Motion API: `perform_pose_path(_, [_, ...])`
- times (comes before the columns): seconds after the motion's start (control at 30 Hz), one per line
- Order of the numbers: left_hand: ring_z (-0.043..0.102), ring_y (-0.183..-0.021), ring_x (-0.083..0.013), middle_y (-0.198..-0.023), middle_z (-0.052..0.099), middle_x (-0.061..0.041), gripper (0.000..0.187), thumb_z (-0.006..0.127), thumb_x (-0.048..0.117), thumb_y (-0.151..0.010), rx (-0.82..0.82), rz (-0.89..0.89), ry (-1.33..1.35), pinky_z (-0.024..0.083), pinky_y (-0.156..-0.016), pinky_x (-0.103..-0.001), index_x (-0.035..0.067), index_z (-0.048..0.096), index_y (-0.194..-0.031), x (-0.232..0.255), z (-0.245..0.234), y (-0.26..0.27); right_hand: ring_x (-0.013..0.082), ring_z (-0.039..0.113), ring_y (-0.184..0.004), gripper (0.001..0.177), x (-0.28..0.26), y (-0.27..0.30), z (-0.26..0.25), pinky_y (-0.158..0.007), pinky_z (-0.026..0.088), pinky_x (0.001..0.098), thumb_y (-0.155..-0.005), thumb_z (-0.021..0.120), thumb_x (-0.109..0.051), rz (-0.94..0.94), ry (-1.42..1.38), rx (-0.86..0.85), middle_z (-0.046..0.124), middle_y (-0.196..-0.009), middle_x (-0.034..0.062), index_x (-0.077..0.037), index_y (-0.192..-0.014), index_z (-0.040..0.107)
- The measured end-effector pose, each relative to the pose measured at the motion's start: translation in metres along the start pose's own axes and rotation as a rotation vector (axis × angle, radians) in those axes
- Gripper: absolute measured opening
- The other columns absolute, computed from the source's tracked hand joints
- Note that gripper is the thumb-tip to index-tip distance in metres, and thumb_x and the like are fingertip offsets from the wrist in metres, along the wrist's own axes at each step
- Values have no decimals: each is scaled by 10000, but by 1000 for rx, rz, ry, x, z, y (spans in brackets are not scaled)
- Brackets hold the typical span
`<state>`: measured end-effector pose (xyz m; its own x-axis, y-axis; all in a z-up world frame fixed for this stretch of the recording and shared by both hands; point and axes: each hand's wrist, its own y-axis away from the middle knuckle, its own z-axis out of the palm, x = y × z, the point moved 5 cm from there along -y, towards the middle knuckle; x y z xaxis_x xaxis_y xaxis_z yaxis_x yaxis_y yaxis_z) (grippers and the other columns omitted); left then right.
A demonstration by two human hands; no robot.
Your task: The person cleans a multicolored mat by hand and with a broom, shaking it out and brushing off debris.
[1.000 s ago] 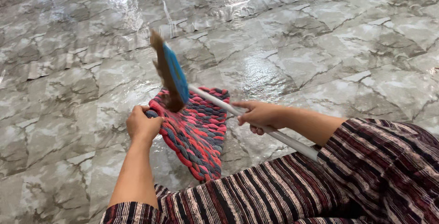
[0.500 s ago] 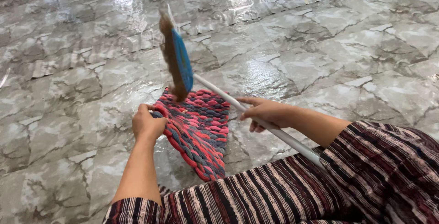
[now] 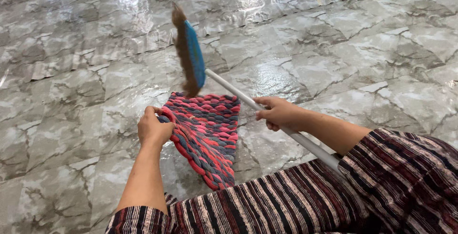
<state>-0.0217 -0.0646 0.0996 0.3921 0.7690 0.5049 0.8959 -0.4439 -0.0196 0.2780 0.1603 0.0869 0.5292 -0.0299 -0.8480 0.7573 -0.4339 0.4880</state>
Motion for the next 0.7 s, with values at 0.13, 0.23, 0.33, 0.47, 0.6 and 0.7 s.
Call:
perform_pose_path(0.13, [671,-1072,-344,-1119,702,-149,543,843,154,-633,7,16,-22,536,-924,-442,122,619,-1126,0,3,-2,154,592,-557,742,4,12,18,-507,525,351,-936,629,-122,133,93,-85,648,-885,57,-291,-1588,316])
perform_pose_path(0.23, [672,-1079,-342,-1132,699,-139,548,850,153,-624,-6,-4,-25,539,-919,-448,125,620,-1120,-2,4,-3,159,606,-547,707,4,15,23,-505,529,345,-944,613,-141,127,329,-16,659,-820,75,-283,-1586,354])
perform_pose_path(0.33, [671,-1079,-344,-1124,700,-140,534,843,144,-622,8,22,-14,537,-926,-442,118,621,-1107,-3,2,-2,159,607,-543,674,-7,14,16,-501,521,334,-956,592,-169,73,450,81,650,-763,79,-276,-1585,374])
perform_pose_path(0.47, [674,-1076,-352,-1117,701,-155,557,851,142,-618,-8,14,-2,537,-931,-445,116,616,-1122,-7,0,1,151,572,-525,675,-19,12,4,-479,502,325,-954,618,-204,-34,331,93,594,-712,97,-253,-1585,381])
perform_pose_path(0.6, [672,-1081,-354,-1119,703,-158,556,859,150,-619,-10,17,2,535,-942,-446,114,618,-1119,-7,1,2,140,538,-521,711,-10,-3,8,-470,474,318,-933,660,-184,-14,56,-33,561,-719,69,-242,-1581,371])
perform_pose_path(0.7, [667,-1077,-358,-1118,700,-164,559,861,144,-614,-3,8,-24,533,-941,-444,118,619,-1116,-5,0,0,135,582,-542,702,3,-10,15,-484,506,318,-911,644,-153,28,116,-44,662,-811,31,-238,-1560,391])
